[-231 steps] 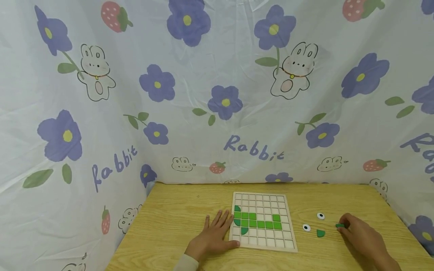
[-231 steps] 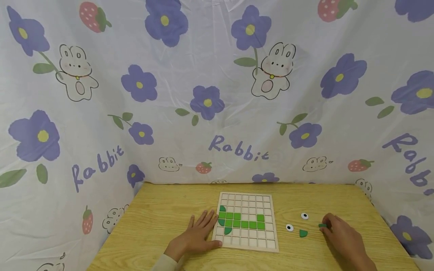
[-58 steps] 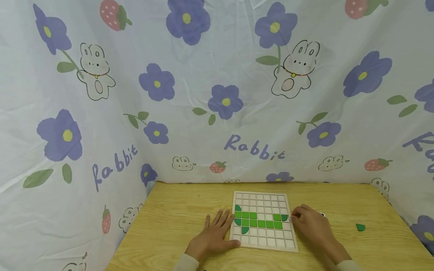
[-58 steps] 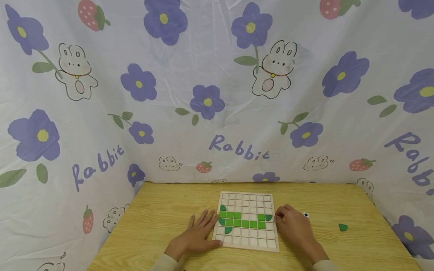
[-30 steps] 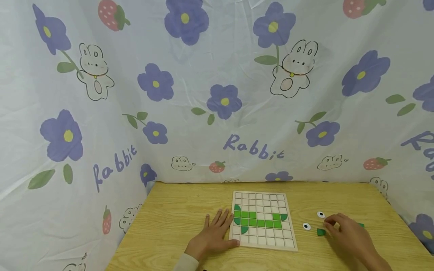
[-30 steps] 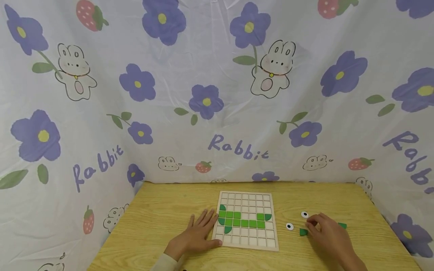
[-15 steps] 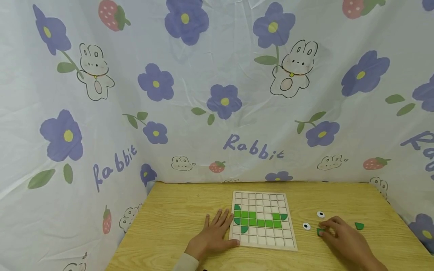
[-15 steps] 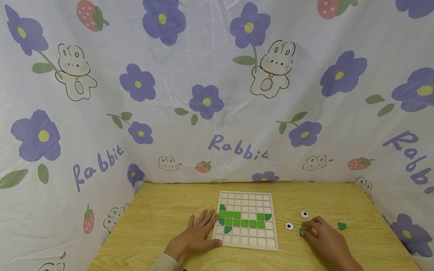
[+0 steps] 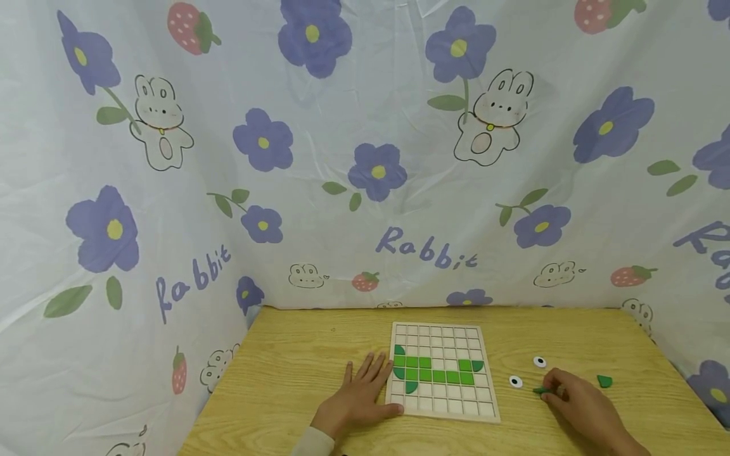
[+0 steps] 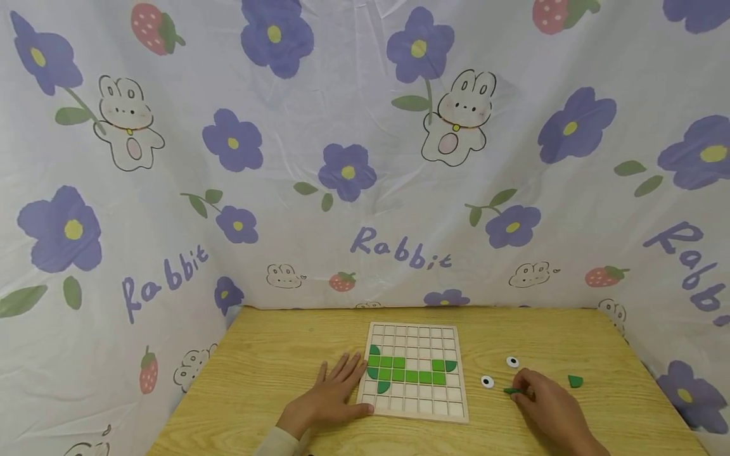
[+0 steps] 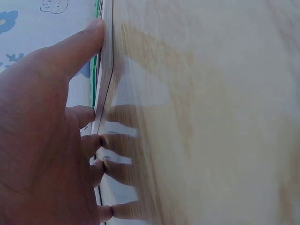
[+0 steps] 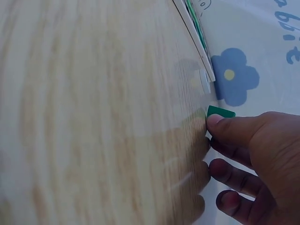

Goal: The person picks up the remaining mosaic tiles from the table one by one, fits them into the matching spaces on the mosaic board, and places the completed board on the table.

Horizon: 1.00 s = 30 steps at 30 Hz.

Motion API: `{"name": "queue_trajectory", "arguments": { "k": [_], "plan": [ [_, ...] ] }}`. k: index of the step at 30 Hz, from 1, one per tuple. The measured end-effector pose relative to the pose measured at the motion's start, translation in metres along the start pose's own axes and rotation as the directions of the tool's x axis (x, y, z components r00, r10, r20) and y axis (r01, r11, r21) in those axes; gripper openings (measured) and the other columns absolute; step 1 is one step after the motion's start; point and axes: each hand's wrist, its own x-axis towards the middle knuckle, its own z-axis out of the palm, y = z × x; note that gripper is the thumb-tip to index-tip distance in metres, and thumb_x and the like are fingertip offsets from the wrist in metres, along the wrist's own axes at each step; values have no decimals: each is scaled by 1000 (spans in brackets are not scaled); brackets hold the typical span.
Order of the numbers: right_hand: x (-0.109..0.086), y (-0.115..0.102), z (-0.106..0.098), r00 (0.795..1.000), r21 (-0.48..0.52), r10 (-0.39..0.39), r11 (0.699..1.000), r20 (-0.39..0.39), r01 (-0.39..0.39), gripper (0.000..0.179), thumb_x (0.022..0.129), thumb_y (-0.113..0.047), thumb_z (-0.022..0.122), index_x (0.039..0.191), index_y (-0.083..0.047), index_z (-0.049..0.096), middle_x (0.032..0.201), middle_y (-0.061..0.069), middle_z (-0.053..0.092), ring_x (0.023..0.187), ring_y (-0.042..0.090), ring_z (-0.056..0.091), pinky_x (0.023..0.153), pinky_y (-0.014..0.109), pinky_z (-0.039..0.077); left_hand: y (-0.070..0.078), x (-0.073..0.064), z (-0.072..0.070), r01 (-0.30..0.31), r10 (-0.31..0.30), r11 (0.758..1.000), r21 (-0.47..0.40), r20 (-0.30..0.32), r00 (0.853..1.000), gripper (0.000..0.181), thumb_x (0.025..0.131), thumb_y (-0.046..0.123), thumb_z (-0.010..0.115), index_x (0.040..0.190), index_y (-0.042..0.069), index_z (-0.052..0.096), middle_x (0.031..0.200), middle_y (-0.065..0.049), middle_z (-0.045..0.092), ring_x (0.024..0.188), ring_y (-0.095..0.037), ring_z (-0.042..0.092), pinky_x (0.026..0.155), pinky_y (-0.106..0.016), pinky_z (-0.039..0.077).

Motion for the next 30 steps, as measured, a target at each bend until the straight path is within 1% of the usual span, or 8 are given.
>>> {"name": "queue_trajectory", "arguments": {
  "k": [9, 17, 23, 30],
  "plan": [
    [1, 0, 0, 1000, -29, 3, 1000, -7, -3, 8, 97, -21, 79, 103, -23, 73, 89, -12, 67, 71, 0, 52, 63, 25, 45, 2, 0, -1, 5, -5, 1000, 7, 5, 1000, 98, 100, 73, 55, 173, 19, 19, 182, -8, 9, 168, -36, 6, 128, -74, 4],
    [0, 3, 1, 998, -52, -35, 998, -45, 32, 10, 98, -22, 78, 108, -22, 76, 95, -12, 68, 72, -3, 52, 63, 25, 47, 2, 1, -2, 10, -10, 1000, 18, -2, 1000, 98, 100, 72, 56, 173, 19, 20, 182, -7, 10, 168, -36, 7, 128, -74, 5],
    [-2, 3, 1, 995, -58, -56, 997, -78, 51, 11, 98, -22, 78, 108, -22, 78, 99, -12, 68, 71, -5, 50, 62, 25, 46, 3, 1, -2, 7, -7, 1000, 17, -2, 1000, 98, 100, 72, 56, 173, 19, 20, 182, -7, 10, 168, -35, 7, 128, -74, 5],
    [-2, 0, 1, 994, -53, -52, 998, -92, 47, 11, 99, -22, 77, 109, -23, 78, 103, -10, 67, 69, -3, 45, 59, 24, 41, 2, 2, -1, 12, -12, 1000, 15, 4, 1000, 98, 100, 72, 56, 173, 20, 19, 182, -7, 10, 168, -36, 6, 128, -75, 4]
  ]
}}
